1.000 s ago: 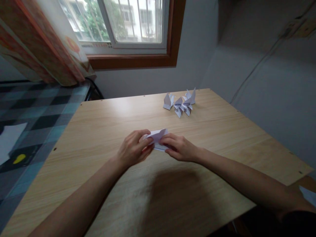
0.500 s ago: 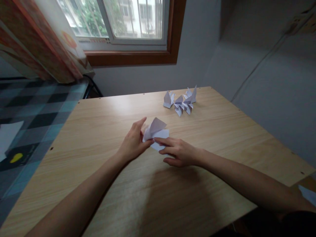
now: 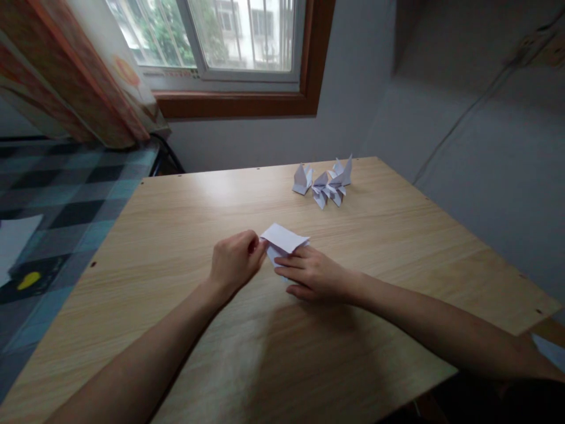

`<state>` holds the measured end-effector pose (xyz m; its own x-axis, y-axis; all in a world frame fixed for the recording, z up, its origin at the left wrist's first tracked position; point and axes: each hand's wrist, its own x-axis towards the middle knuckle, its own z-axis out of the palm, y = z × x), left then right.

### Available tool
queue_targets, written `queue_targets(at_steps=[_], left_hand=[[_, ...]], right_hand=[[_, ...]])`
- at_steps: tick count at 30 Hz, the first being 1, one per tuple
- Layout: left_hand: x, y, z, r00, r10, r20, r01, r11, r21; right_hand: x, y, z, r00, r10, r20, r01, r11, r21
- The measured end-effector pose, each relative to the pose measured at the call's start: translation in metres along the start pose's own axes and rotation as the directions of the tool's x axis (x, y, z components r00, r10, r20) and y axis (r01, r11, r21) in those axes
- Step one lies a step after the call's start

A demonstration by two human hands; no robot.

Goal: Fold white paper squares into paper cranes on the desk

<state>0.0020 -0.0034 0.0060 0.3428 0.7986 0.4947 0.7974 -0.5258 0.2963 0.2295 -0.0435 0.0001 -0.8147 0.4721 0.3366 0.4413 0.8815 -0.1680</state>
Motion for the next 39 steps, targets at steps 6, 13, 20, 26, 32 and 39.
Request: queue_targets(at_steps=[6, 13, 20, 26, 32, 39], left_hand=[[-0.004, 0.005, -0.002, 0.953, 0.296, 0.067, -0.295, 0.955, -0.013], [-0.003, 0.004, 0.001, 0.939, 0.240, 0.245, -0.270, 0.958, 0.098], [-0.002, 0.006, 0.000, 0.929, 0.241, 0.280, -0.259, 0.965, 0.030], [-0.004, 0.003, 0.002, 0.925, 0.260, 0.279, -0.269, 0.963, -0.006], [-0.003, 0.005, 0.000, 0.904, 0.283, 0.320, -0.290, 0.957, -0.024], [-0.002, 0.007, -0.004, 0.895, 0.306, 0.326, -0.314, 0.949, -0.028]], right_hand=[[0.008, -0.010, 0.001, 0.998, 0.031, 0.045, -0.031, 0.999, -0.012], [0.006, -0.003, -0.019, 0.975, -0.218, 0.048, 0.223, 0.950, -0.220], [0.029, 0.011, -0.071, 0.836, -0.459, 0.302, 0.547, 0.644, -0.535], [0.069, 0.020, -0.098, 0.694, -0.395, 0.602, 0.718, 0.434, -0.544], [0.079, 0.026, -0.099, 0.596, -0.387, 0.704, 0.803, 0.324, -0.501], [0.069, 0.037, -0.089, 0.711, -0.387, 0.587, 0.699, 0.477, -0.533]])
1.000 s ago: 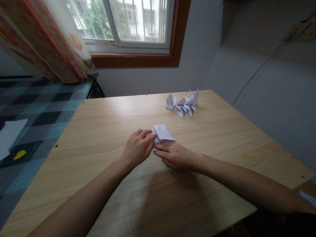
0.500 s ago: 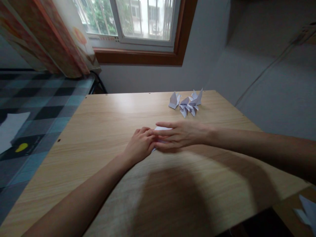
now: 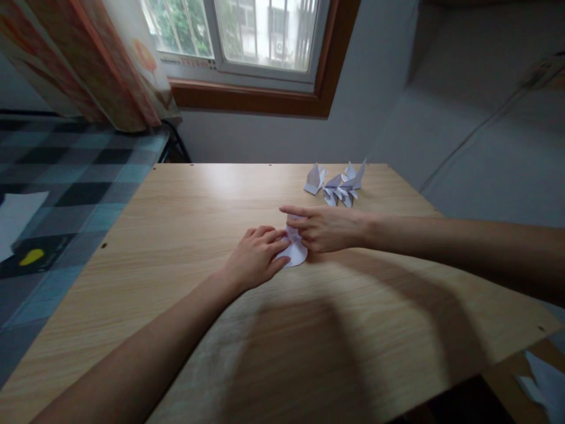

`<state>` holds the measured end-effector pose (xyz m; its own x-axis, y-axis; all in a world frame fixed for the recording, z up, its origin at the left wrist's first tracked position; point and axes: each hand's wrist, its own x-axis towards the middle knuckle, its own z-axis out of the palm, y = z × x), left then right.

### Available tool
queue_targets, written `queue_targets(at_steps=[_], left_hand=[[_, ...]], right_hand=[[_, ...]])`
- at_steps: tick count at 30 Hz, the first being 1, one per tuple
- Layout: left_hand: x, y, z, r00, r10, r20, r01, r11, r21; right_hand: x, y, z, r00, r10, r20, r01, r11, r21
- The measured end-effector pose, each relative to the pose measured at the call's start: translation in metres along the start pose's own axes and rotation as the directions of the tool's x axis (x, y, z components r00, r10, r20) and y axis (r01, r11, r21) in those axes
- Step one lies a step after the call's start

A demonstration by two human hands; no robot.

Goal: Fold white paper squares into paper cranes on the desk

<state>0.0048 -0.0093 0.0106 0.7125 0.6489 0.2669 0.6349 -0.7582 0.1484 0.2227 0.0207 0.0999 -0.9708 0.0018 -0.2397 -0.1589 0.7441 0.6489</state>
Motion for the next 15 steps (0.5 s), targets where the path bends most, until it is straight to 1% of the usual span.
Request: queue_targets(at_steps=[5, 8, 11, 15], left_hand=[[-0.001, 0.000, 0.000, 1.000, 0.007, -0.028, -0.007, 1.000, -0.017], [-0.001, 0.001, -0.001, 0.999, -0.002, -0.041, 0.001, 1.000, -0.013], [0.000, 0.002, -0.001, 0.999, -0.013, -0.047, 0.013, 1.000, -0.007], [0.001, 0.002, 0.000, 0.999, -0.026, -0.036, 0.027, 0.999, 0.024]], right_hand=[[0.003, -0.006, 0.003, 0.982, 0.191, -0.014, -0.190, 0.981, 0.028], [0.007, -0.010, 0.005, 0.964, 0.264, -0.040, -0.261, 0.963, 0.064], [0.009, -0.016, 0.009, 0.934, 0.351, -0.060, -0.336, 0.925, 0.178], [0.003, -0.027, 0.020, 0.868, 0.481, -0.123, -0.402, 0.827, 0.393]])
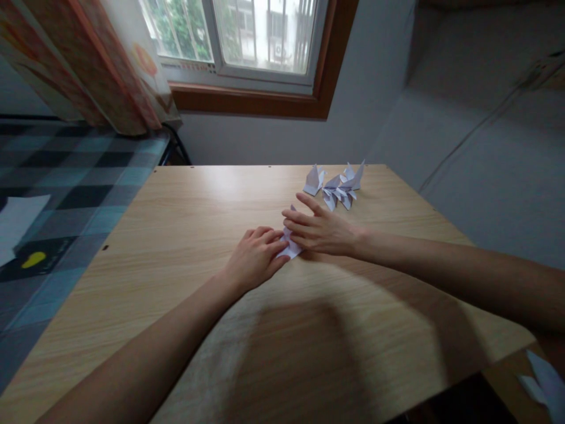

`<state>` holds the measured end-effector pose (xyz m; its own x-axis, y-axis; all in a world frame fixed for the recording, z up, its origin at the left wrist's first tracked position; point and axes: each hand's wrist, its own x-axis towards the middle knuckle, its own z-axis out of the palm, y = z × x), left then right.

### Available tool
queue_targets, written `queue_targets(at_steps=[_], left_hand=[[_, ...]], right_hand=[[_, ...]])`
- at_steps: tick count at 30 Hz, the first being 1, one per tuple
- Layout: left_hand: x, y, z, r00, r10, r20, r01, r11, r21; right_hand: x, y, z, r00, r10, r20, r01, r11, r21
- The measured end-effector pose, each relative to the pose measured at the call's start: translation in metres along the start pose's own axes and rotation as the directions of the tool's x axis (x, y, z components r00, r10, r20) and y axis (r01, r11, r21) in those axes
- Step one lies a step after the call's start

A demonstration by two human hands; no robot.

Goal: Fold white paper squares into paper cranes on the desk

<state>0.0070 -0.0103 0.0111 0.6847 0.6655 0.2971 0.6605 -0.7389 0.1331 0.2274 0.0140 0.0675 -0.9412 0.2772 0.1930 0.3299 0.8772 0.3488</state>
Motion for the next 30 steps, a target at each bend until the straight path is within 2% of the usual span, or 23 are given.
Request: queue_targets(at_steps=[3, 5, 7, 9, 11, 15, 16, 18, 20, 22, 24, 26, 28, 30], left_hand=[[0.001, 0.000, 0.000, 1.000, 0.005, 0.012, -0.005, 1.000, -0.006], [0.001, 0.000, 0.001, 1.000, 0.021, 0.007, -0.021, 1.000, -0.018], [0.001, -0.001, 0.003, 0.999, 0.050, 0.005, -0.050, 0.998, -0.026], [0.000, -0.002, 0.005, 0.996, 0.083, 0.015, -0.083, 0.996, -0.028], [0.000, -0.003, 0.006, 0.994, 0.106, 0.037, -0.105, 0.994, -0.028], [0.001, -0.003, 0.004, 0.993, 0.095, 0.067, -0.091, 0.995, -0.051], [0.001, -0.002, 0.003, 0.996, 0.067, 0.052, -0.064, 0.996, -0.063], [0.000, -0.002, 0.000, 0.999, -0.025, -0.031, 0.022, 0.995, -0.099], [-0.002, -0.004, -0.001, 0.988, -0.086, -0.129, 0.067, 0.986, -0.150], [-0.003, -0.006, 0.000, 0.985, -0.041, -0.170, 0.010, 0.984, -0.180], [-0.005, -0.008, 0.002, 0.987, 0.054, -0.153, -0.082, 0.981, -0.178], [-0.005, -0.009, 0.003, 0.986, 0.117, -0.115, -0.136, 0.976, -0.169], [-0.005, -0.008, 0.003, 0.986, 0.147, -0.080, -0.159, 0.973, -0.167], [-0.004, -0.006, 0.001, 0.984, 0.173, -0.051, -0.179, 0.972, -0.155]], right_hand=[[-0.012, -0.002, 0.011, 0.975, 0.182, -0.127, -0.160, 0.973, 0.163], [-0.017, -0.002, 0.019, 0.911, 0.366, -0.191, -0.310, 0.912, 0.267], [-0.018, -0.004, 0.027, 0.840, 0.498, -0.213, -0.406, 0.839, 0.363], [-0.017, -0.006, 0.035, 0.799, 0.572, -0.184, -0.448, 0.772, 0.451], [-0.015, -0.011, 0.041, 0.770, 0.629, -0.108, -0.503, 0.702, 0.504], [-0.013, -0.023, 0.052, 0.667, 0.745, 0.006, -0.662, 0.589, 0.464], [-0.013, -0.026, 0.054, 0.654, 0.756, 0.019, -0.680, 0.577, 0.453], [-0.014, -0.031, 0.059, 0.670, 0.742, 0.033, -0.673, 0.588, 0.448], [-0.015, -0.035, 0.061, 0.732, 0.681, 0.017, -0.613, 0.647, 0.453], [-0.019, -0.039, 0.061, 0.809, 0.587, -0.021, -0.516, 0.727, 0.453], [-0.025, -0.042, 0.059, 0.873, 0.486, -0.039, -0.418, 0.787, 0.454], [-0.032, -0.044, 0.055, 0.916, 0.402, -0.006, -0.356, 0.816, 0.455], [-0.038, -0.045, 0.052, 0.936, 0.341, 0.086, -0.342, 0.823, 0.454], [-0.040, -0.046, 0.050, 0.926, 0.322, 0.198, -0.378, 0.807, 0.453]])
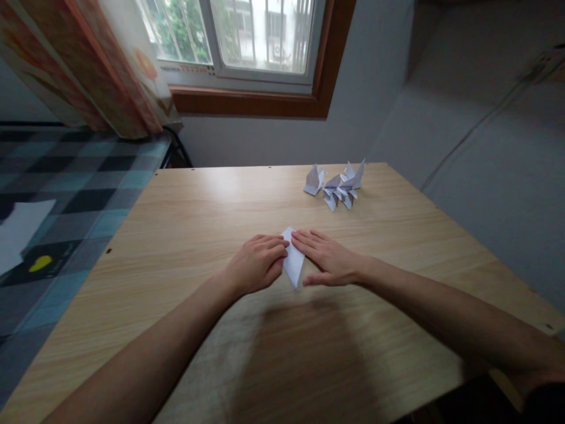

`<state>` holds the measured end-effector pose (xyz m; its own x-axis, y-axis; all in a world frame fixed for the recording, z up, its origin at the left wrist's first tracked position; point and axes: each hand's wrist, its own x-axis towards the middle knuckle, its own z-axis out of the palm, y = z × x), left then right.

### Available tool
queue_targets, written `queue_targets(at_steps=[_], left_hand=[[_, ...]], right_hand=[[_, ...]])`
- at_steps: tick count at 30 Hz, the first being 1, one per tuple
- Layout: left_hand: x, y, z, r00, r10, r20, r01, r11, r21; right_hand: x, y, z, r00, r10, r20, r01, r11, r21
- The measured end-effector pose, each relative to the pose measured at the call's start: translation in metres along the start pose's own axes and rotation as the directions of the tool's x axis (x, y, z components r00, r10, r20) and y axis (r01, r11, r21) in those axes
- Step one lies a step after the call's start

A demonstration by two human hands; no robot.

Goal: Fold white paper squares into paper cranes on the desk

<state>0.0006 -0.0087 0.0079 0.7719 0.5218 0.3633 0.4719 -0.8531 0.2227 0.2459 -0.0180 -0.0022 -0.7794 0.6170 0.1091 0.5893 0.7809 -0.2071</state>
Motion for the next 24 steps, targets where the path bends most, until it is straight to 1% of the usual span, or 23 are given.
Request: queue_targets(at_steps=[2, 4, 7, 10, 13, 17, 19, 21, 24], left_hand=[[0.001, 0.003, -0.002, 0.999, 0.031, 0.023, -0.031, 0.999, 0.024], [0.001, 0.005, -0.003, 0.998, 0.055, 0.041, -0.057, 0.997, 0.044], [-0.001, 0.005, -0.004, 0.997, 0.058, 0.041, -0.061, 0.996, 0.061], [-0.003, 0.002, -0.004, 0.998, 0.049, 0.036, -0.052, 0.996, 0.069], [-0.004, 0.000, -0.006, 0.997, 0.043, 0.059, -0.048, 0.995, 0.089], [-0.004, -0.002, -0.009, 0.995, 0.051, 0.086, -0.060, 0.993, 0.097], [-0.005, -0.004, -0.010, 0.993, 0.059, 0.100, -0.069, 0.993, 0.094], [-0.006, -0.006, -0.010, 0.993, 0.067, 0.100, -0.077, 0.993, 0.095], [-0.007, -0.009, -0.009, 0.994, 0.077, 0.081, -0.084, 0.993, 0.084]], right_hand=[[0.004, -0.003, 0.000, 0.996, 0.070, 0.050, -0.070, 0.998, 0.003], [0.014, -0.006, 0.002, 0.991, 0.129, 0.045, -0.128, 0.992, -0.012], [0.028, -0.010, 0.006, 0.988, 0.157, 0.003, -0.156, 0.986, -0.058], [0.030, -0.013, 0.008, 0.989, 0.147, -0.026, -0.149, 0.985, -0.084], [0.017, -0.019, 0.006, 0.991, 0.133, 0.001, -0.132, 0.988, -0.081], [-0.013, -0.030, 0.003, 0.991, 0.117, 0.060, -0.114, 0.992, -0.049], [-0.026, -0.032, 0.002, 0.995, 0.084, 0.058, -0.083, 0.996, -0.017], [-0.034, -0.027, 0.001, 0.999, 0.044, 0.019, -0.044, 0.998, 0.033], [-0.037, -0.012, -0.002, 0.994, 0.017, -0.105, -0.001, 0.988, 0.152]])
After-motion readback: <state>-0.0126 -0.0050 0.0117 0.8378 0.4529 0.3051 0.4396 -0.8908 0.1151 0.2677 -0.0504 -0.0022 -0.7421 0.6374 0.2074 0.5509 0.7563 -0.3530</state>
